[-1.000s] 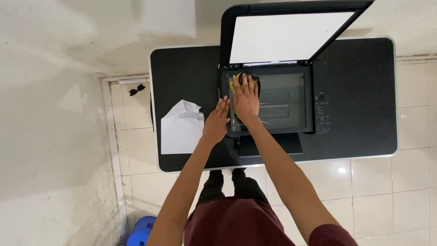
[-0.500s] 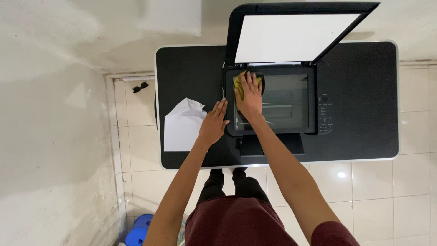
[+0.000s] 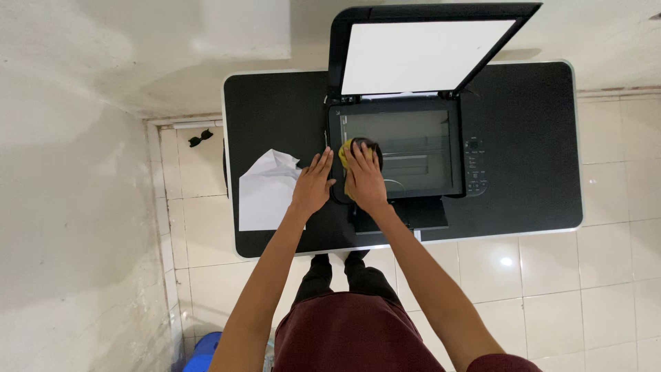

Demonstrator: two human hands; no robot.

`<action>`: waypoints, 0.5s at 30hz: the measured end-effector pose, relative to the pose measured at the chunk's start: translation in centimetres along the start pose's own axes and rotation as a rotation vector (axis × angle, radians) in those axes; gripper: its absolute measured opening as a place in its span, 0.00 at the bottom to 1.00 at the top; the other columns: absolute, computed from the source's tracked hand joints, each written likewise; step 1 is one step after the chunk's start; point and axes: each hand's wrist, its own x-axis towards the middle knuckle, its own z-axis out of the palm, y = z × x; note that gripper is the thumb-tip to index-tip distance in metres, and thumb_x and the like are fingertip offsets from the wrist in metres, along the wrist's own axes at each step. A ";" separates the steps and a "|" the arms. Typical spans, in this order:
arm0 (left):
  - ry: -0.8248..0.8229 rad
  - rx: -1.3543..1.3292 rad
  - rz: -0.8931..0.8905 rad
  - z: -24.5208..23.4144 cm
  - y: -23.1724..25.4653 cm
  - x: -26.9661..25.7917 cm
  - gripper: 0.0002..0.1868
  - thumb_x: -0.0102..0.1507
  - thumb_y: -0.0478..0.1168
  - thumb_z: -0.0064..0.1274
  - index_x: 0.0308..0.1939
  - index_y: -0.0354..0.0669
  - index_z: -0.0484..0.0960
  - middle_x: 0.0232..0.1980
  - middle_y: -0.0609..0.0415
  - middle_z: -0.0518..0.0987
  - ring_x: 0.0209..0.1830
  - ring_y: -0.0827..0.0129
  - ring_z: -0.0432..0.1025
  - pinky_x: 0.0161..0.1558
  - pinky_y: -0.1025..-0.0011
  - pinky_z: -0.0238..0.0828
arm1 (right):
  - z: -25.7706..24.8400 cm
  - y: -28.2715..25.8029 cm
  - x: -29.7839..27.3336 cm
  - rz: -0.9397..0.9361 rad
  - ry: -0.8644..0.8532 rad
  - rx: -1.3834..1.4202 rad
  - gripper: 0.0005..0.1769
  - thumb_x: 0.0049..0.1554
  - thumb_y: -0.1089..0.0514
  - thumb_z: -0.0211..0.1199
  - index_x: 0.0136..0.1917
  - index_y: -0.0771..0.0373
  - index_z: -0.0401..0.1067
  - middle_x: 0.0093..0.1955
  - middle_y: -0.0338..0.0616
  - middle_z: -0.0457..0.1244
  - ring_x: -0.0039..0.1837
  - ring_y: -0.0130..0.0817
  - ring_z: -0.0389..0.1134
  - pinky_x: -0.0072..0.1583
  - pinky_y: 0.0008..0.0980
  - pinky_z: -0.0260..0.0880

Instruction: The person wipes the exterior and interior surfaces of a printer with a yellow cloth. They open the scanner lid and clean the glass platen and surrounding areas, then close the lid and continue wiping the top surface.

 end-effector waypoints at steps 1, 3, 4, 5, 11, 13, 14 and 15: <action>0.003 0.012 0.003 0.1 0.1 0.1 0.41 0.68 0.45 0.51 0.81 0.41 0.50 0.84 0.52 0.52 0.80 0.54 0.53 0.68 0.57 0.61 | -0.1 -0.2 -0.7 0.008 -0.007 -0.002 0.31 0.65 0.57 0.49 0.80 0.64 0.55 0.81 0.57 0.50 0.83 0.56 0.44 0.79 0.58 0.42; 0.009 0.038 0.008 0.1 0.2 0.0 0.41 0.68 0.45 0.51 0.81 0.41 0.49 0.84 0.53 0.51 0.80 0.54 0.54 0.68 0.56 0.60 | -0.2 -0.8 -2.1 0.024 -0.020 -0.004 0.30 0.66 0.56 0.48 0.79 0.64 0.56 0.81 0.57 0.50 0.83 0.56 0.44 0.80 0.57 0.41; 0.003 0.032 -0.004 0.1 0.2 -0.1 0.41 0.68 0.45 0.51 0.81 0.42 0.49 0.84 0.54 0.51 0.80 0.55 0.54 0.69 0.55 0.60 | -0.3 -1.0 -2.6 0.040 -0.018 0.007 0.30 0.66 0.56 0.47 0.80 0.63 0.56 0.81 0.56 0.50 0.84 0.55 0.44 0.80 0.57 0.41; -0.004 0.026 -0.016 0.0 0.2 -0.1 0.41 0.68 0.46 0.51 0.81 0.43 0.49 0.84 0.56 0.50 0.80 0.55 0.54 0.69 0.55 0.60 | -0.4 -1.3 -3.2 0.055 -0.016 0.018 0.30 0.66 0.56 0.47 0.80 0.62 0.56 0.82 0.55 0.50 0.84 0.54 0.44 0.81 0.56 0.41; -0.063 0.030 -0.016 -0.3 -0.2 0.2 0.40 0.69 0.44 0.48 0.82 0.47 0.46 0.85 0.58 0.48 0.80 0.56 0.53 0.69 0.49 0.56 | -0.4 -2.2 -5.4 0.070 -0.037 0.002 0.30 0.65 0.56 0.47 0.80 0.62 0.56 0.81 0.56 0.50 0.84 0.54 0.43 0.80 0.57 0.41; -0.087 0.034 -0.019 -0.4 -0.3 0.1 0.41 0.69 0.43 0.48 0.82 0.48 0.45 0.85 0.58 0.48 0.80 0.57 0.53 0.69 0.48 0.55 | -0.3 -2.6 -5.6 0.072 -0.030 -0.036 0.30 0.65 0.56 0.47 0.79 0.62 0.56 0.81 0.56 0.50 0.83 0.54 0.44 0.79 0.57 0.42; -0.091 0.039 -0.023 -0.4 -0.4 0.0 0.41 0.69 0.43 0.48 0.82 0.48 0.45 0.85 0.59 0.48 0.80 0.58 0.54 0.69 0.48 0.54 | -0.3 -2.7 -5.5 0.072 -0.021 -0.062 0.30 0.65 0.56 0.47 0.79 0.62 0.56 0.81 0.55 0.50 0.83 0.53 0.44 0.79 0.58 0.42; -0.096 0.044 -0.027 -0.4 -0.4 0.0 0.41 0.68 0.43 0.48 0.82 0.49 0.45 0.84 0.60 0.48 0.80 0.59 0.54 0.69 0.48 0.53 | -0.3 -2.9 -5.3 0.073 -0.013 -0.089 0.30 0.66 0.55 0.47 0.79 0.61 0.56 0.81 0.55 0.50 0.83 0.53 0.44 0.79 0.58 0.42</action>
